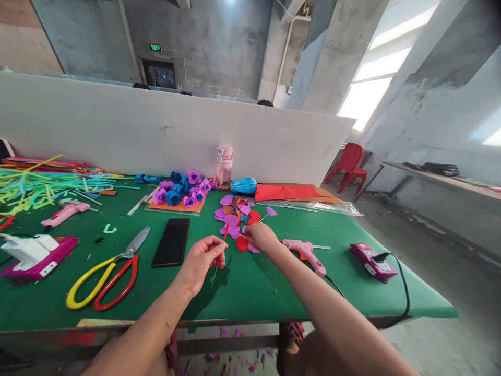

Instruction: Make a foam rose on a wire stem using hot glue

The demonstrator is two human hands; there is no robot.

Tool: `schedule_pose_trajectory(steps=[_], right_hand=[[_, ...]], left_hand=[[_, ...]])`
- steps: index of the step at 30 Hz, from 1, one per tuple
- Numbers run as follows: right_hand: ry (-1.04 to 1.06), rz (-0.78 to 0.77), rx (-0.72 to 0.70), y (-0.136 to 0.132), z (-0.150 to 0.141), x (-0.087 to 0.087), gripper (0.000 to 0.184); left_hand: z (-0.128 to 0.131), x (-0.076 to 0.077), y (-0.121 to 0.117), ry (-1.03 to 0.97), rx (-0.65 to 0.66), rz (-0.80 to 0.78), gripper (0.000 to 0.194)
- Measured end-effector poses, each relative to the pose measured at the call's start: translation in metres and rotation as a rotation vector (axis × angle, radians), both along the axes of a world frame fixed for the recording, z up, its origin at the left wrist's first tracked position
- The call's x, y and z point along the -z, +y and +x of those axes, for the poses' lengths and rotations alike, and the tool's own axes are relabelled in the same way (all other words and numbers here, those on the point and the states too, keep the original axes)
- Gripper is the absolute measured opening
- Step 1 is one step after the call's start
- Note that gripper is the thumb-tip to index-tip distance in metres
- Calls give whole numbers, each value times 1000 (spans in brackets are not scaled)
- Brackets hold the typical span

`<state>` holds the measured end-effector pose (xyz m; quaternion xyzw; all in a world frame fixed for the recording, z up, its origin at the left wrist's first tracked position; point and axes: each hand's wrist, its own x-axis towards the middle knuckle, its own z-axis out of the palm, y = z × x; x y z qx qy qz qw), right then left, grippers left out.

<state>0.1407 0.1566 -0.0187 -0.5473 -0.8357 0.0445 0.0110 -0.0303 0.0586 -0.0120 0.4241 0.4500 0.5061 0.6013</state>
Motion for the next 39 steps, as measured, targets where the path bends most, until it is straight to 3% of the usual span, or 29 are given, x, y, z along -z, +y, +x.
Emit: schedule_pose_trajectory(steps=[5,11,32,39], right_hand=[[-87,-2,-9,1,-15,6,18],[-97,-4,-21,0,-12,4,20],[121,-84,-17,16,3,12,12],[223,-42,-31,19,6,14,16]], left_hand=[[-2,5,1,-1,18,0,24],[-3,8,0,-3,34,0,24],[-4,7,-1,1,52,-5,25],[-4,7,-2,-10,67,-3,24]])
